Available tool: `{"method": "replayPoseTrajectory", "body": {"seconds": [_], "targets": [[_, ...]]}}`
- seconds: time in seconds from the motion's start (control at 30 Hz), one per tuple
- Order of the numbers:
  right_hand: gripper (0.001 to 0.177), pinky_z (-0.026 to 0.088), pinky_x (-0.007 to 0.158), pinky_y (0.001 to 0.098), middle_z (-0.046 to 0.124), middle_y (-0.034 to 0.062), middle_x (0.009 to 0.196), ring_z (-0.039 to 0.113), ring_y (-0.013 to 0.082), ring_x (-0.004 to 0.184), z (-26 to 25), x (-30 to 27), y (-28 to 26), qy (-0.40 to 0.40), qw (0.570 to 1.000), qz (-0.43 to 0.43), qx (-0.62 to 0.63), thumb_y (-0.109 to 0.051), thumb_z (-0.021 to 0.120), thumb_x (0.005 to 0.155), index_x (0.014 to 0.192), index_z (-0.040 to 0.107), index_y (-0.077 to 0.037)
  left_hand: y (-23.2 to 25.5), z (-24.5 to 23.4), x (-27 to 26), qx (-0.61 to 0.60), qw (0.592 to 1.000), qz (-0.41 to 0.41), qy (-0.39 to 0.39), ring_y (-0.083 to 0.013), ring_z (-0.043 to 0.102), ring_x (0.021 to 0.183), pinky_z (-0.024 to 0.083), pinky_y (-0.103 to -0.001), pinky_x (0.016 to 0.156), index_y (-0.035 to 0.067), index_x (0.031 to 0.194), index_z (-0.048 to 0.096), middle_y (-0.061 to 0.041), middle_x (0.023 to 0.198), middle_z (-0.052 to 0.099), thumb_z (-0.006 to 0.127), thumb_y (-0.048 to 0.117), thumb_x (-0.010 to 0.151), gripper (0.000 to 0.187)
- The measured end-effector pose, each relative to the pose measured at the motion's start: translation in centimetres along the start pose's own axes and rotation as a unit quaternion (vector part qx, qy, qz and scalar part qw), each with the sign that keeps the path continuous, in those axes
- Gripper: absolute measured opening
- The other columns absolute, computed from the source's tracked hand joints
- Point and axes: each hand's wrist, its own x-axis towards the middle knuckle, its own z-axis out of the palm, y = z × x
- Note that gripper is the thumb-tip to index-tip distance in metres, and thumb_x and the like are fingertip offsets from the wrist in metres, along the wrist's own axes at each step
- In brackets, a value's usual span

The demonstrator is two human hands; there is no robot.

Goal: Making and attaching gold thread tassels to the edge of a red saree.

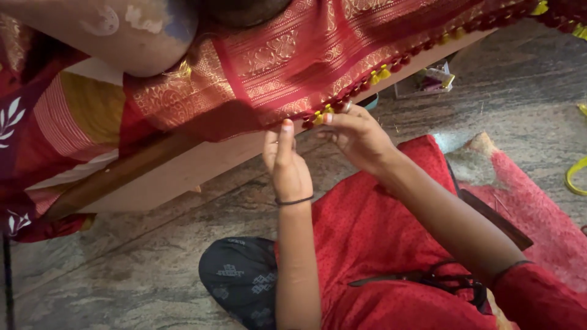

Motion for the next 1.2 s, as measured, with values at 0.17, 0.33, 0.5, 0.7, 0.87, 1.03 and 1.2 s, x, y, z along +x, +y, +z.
{"method": "replayPoseTrajectory", "body": {"seconds": [0.17,0.33,0.5,0.7,0.87,1.03,1.2], "targets": [[0.021,0.052,0.095,0.0348,0.075,0.0052,0.109,0.069,0.0154,0.102,3.6,0.1,-0.6,0.016,0.999,0.007,-0.032,-0.011,0.072,0.094,0.114,0.072,-0.004,1.1,-0.1,-0.2,0.035,0.999,0.015,-0.002,-0.0142,0.064,0.110,0.048,-0.033,0.102,0.000,0.121,0.067,-0.006,0.118,0.070,0.063,0.008,0.105,0.018],[0.018,0.053,0.096,0.0332,0.077,0.0044,0.107,0.069,0.0142,0.099,2.1,0.1,1.0,0.058,0.994,-0.003,-0.090,-0.009,0.072,0.091,0.108,0.075,-0.004,0.3,-0.4,-0.5,0.019,1.000,0.000,-0.005,-0.0150,0.063,0.112,0.049,-0.033,0.102,-0.001,0.122,0.065,-0.009,0.120,0.070,0.063,0.009,0.107,0.019],[0.008,0.052,0.095,0.0352,0.074,0.0077,0.104,0.067,0.0178,0.099,-1.7,-0.4,1.9,0.078,0.996,-0.007,-0.044,-0.005,0.075,0.098,0.103,0.069,-0.001,0.3,0.3,-1.1,-0.061,0.997,-0.046,-0.001,-0.0156,0.063,0.109,0.049,-0.033,0.099,0.000,0.128,0.060,-0.010,0.121,0.069,0.061,0.012,0.108,0.023],[0.035,0.051,0.094,0.0327,0.070,0.0039,0.118,0.068,0.0147,0.106,1.8,-0.3,-1.4,0.093,0.995,-0.013,0.030,-0.006,0.068,0.090,0.124,0.060,-0.005,-0.7,0.6,-1.3,-0.027,0.998,-0.048,-0.036,-0.0176,0.065,0.114,0.052,-0.035,0.104,-0.004,0.129,0.060,-0.011,0.125,0.068,0.060,0.008,0.106,0.026],[0.061,0.056,0.091,0.0329,0.067,0.0085,0.102,0.068,0.0178,0.097,-1.3,0.1,0.2,0.137,0.989,-0.019,-0.058,0.009,0.071,0.087,0.130,0.037,-0.017,-0.5,1.0,-1.0,-0.011,0.999,-0.027,-0.035,-0.0181,0.062,0.114,0.048,-0.034,0.104,-0.002,0.125,0.065,-0.010,0.122,0.069,0.062,0.003,0.104,0.022],[0.012,0.058,0.073,0.0370,0.066,0.0082,0.081,0.069,0.0206,0.077,-6.8,-4.7,-1.1,-0.029,0.813,0.115,-0.570,-0.005,0.067,0.090,0.096,0.057,-0.003,0.8,0.5,-0.6,-0.239,0.959,-0.107,-0.110,-0.0266,0.063,0.122,0.045,-0.045,0.117,0.002,0.123,0.060,-0.011,0.122,0.069,0.060,0.018,0.105,0.024],[0.011,0.056,0.079,0.0449,0.070,0.0108,0.095,0.069,0.0309,0.091,-17.3,-12.7,0.6,-0.298,0.435,0.250,-0.812,-0.019,0.064,0.090,0.097,0.065,-0.010,0.4,1.0,0.0,-0.225,0.955,-0.165,-0.103,-0.0303,0.064,0.120,0.043,-0.047,0.116,0.000,0.125,0.062,-0.016,0.124,0.070,0.058,0.030,0.103,0.037]]}}
